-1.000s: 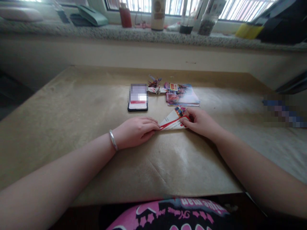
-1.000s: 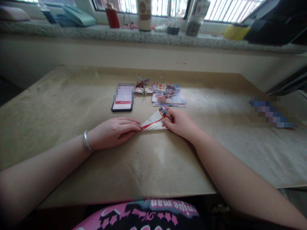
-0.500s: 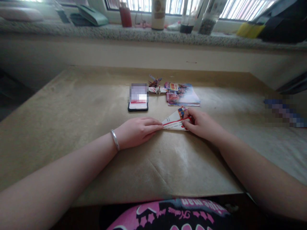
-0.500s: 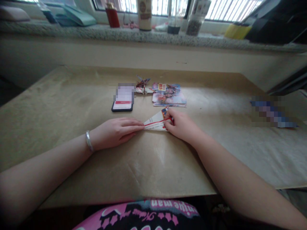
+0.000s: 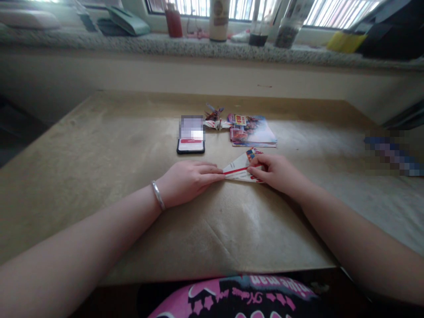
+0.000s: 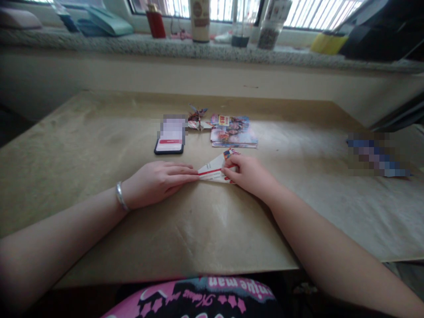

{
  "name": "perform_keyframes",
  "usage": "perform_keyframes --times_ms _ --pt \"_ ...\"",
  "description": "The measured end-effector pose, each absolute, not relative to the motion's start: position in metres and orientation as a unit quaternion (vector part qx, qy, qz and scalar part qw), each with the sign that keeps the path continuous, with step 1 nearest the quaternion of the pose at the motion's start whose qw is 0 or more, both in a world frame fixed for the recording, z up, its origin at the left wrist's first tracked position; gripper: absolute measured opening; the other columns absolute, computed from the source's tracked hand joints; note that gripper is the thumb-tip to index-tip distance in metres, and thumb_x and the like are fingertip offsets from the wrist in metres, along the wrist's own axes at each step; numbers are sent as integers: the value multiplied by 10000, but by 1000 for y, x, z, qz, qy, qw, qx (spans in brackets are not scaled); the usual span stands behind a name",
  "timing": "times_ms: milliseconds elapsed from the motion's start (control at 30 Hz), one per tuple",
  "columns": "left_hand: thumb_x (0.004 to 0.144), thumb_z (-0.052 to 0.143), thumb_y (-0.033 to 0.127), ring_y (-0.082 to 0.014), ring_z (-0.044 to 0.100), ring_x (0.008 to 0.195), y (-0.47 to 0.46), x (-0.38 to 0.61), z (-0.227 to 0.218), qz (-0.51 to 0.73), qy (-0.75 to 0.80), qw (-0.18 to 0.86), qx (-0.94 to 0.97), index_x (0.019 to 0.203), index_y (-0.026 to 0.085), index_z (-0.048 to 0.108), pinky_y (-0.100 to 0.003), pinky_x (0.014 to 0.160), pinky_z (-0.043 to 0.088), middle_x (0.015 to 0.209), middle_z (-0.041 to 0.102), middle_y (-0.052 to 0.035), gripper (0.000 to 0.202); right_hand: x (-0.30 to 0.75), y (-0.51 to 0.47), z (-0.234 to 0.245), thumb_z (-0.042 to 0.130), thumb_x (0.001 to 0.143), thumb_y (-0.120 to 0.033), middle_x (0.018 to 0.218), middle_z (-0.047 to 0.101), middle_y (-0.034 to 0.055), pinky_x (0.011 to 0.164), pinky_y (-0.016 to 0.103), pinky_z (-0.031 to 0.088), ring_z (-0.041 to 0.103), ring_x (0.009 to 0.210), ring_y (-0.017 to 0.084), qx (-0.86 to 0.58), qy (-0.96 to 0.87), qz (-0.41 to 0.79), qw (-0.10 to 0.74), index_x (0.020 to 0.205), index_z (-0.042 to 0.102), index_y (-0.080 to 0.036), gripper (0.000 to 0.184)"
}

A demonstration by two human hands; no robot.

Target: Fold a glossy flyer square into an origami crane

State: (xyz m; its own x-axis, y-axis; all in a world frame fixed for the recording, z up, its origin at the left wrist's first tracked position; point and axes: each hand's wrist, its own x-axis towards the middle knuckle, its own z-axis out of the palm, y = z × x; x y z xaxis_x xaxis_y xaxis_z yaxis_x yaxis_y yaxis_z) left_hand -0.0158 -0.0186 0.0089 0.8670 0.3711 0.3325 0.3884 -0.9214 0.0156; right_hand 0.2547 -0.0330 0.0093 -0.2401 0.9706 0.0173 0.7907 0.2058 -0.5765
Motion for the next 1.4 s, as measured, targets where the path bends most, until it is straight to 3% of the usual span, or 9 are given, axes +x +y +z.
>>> perform_keyframes --times_ms 300,567,867,933,1067,1267,1400 --pt "943 439 215 -166 669 978 -20 -16 11 -176 -213 42 -960 1146 195 657 -285 836 559 1117 694 -63 299 252 -34 5 605 770 -373 597 567 -13 535 254 322 442 535 116 -604 -728 229 231 730 647 -192 190" --pt "941 445 205 -166 653 1036 -20 -19 13 -167 -182 22 -969 1112 220 673 -289 857 562 1087 716 -15 285 253 -31 6 595 814 -295 820 633 45 653 274 390 548 746 167 -534 -816 94 200 733 642 -192 139" --pt "927 456 174 -181 667 1011 -24 -14 12 -161 -180 14 -970 1218 151 609 -305 872 564 1182 665 -105 329 252 -30 13 556 867 -295 881 694 85 746 337 422 580 838 229 -531 -835 -35 140 828 655 -183 154" --pt "924 453 167 -185 655 1040 -25 -12 12 -162 -174 11 -971 1233 143 595 -311 898 556 1202 653 -116 340 250 -32 17 497 901 -296 925 699 100 841 379 404 573 898 248 -516 -844 -90 116 840 666 -183 212" --pt "931 438 170 -185 638 1075 -25 -10 10 -158 -178 2 -971 1241 147 584 -316 919 548 1226 637 -124 344 241 -39 21 396 948 -265 967 702 50 1025 433 257 528 1032 245 -456 -872 -150 95 893 675 -242 285" --pt "928 440 175 -190 642 1056 -24 -11 8 -160 -174 13 -972 1250 145 575 -320 905 552 1210 643 -122 350 224 -48 20 341 966 -361 903 680 90 900 395 297 541 886 230 -458 -878 -106 85 865 658 -194 372" --pt "934 428 171 -184 631 1054 -24 -10 8 -171 -173 11 -970 1257 146 569 -320 907 548 1190 649 -118 353 222 -40 15 424 930 -350 901 666 78 858 363 321 559 875 220 -490 -862 -38 120 835 641 -189 287"
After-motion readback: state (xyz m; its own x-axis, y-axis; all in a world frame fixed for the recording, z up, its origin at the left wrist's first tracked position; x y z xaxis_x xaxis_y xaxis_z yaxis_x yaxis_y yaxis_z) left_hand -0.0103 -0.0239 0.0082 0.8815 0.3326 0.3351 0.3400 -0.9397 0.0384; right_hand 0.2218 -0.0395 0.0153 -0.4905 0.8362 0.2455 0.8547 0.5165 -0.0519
